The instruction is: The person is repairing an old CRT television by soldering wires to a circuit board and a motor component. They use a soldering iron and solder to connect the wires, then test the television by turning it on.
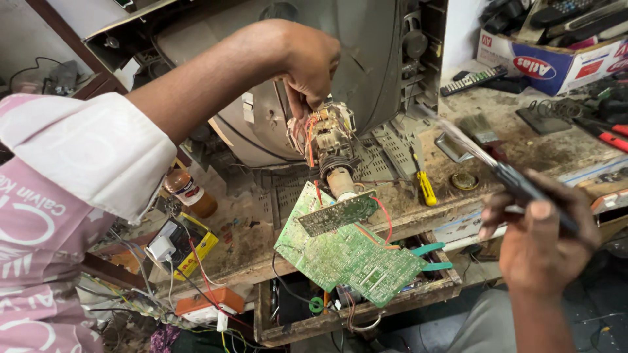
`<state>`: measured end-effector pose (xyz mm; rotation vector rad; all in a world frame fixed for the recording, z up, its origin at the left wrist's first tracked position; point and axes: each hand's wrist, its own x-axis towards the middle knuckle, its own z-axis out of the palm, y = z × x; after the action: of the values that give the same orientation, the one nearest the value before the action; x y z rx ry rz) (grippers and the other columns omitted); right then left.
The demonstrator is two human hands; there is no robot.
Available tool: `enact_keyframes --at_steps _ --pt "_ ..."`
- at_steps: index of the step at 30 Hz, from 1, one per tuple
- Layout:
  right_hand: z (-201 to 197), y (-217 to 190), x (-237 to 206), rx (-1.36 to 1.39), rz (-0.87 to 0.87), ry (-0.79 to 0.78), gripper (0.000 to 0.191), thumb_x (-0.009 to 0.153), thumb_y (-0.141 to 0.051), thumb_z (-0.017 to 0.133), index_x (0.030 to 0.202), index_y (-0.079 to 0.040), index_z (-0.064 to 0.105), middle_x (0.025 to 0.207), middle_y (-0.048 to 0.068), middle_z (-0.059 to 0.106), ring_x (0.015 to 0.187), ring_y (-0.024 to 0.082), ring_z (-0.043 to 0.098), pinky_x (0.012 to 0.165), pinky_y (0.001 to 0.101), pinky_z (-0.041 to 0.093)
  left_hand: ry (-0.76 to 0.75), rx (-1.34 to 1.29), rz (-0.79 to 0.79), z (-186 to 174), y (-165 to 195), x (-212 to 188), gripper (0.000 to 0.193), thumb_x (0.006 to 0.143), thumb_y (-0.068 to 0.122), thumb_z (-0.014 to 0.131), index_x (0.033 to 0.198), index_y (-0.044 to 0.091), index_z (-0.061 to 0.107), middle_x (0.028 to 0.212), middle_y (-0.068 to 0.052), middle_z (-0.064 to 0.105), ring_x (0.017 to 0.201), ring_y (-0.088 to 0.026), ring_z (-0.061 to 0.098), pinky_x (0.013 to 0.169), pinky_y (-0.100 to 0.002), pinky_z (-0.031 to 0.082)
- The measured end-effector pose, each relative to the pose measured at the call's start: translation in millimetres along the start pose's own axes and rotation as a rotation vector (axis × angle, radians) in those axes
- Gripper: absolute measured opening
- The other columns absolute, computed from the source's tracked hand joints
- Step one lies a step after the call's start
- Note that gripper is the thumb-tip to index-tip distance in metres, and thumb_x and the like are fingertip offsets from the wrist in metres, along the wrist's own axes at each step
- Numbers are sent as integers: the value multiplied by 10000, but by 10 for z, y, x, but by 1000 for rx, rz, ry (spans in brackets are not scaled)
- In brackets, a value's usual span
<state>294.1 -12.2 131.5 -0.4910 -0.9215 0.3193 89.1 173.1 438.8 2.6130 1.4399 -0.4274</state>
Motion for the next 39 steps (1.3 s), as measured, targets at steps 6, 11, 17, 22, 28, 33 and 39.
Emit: enact_keyframes --at_steps 6,11,17,22,28,33,39 --pt "464 22 486 17 -79 -140 399 1127 -316 743 1189 73 682 927 191 710 719 227 722 544 308 607 -51 -55 -10 -14 30 22 220 819 -102 684 985 -242 651 948 -283 769 796 -288 813 694 -341 619" --pt "750 112 547 64 -53 -156 371 1110 -298 752 1177 62 697 936 159 725 747 195 722 626 280 605 -49 -8 -50 -12 70 -30 227 830 -69 694 1007 -207 663 978 -248 786 809 -265 801 694 -355 646" --pt "834 -11 520 -158 -151 -244 301 1115 -226 715 1188 66 700 944 131 719 714 143 691 637 223 569 -8 -70 -29 -16 83 -62 467 824 -104 703 1194 -287 485 1047 -309 729 817 -281 812 715 -323 616" --pt "810 -85 603 -261 -250 -314 243 1106 -160 703 1177 72 698 1004 127 699 747 129 694 663 197 549 -25 -81 -24 -8 89 -62 530 817 -111 699 1247 -276 438 1059 -311 731 814 -290 800 717 -328 613" --pt "771 -86 619 -398 -289 -305 220 1047 -140 709 1146 57 713 1053 144 705 799 141 693 684 187 536 -15 -65 -26 -11 82 -45 463 810 -124 691 1196 -269 480 1035 -306 737 801 -285 800 710 -334 615" --pt "764 -77 598 -419 -257 -317 207 1034 -126 701 1158 39 712 1096 140 702 845 133 730 723 173 563 -26 -67 -15 -13 73 -1 328 801 -131 692 1080 -267 584 982 -307 747 782 -287 797 690 -346 618" --pt "755 -27 598 -490 -366 -337 170 1041 -88 720 1163 30 722 1118 147 720 954 154 723 841 205 573 -18 -20 -13 -20 81 -3 330 796 -111 723 1064 -260 600 974 -291 755 788 -281 794 697 -343 615"
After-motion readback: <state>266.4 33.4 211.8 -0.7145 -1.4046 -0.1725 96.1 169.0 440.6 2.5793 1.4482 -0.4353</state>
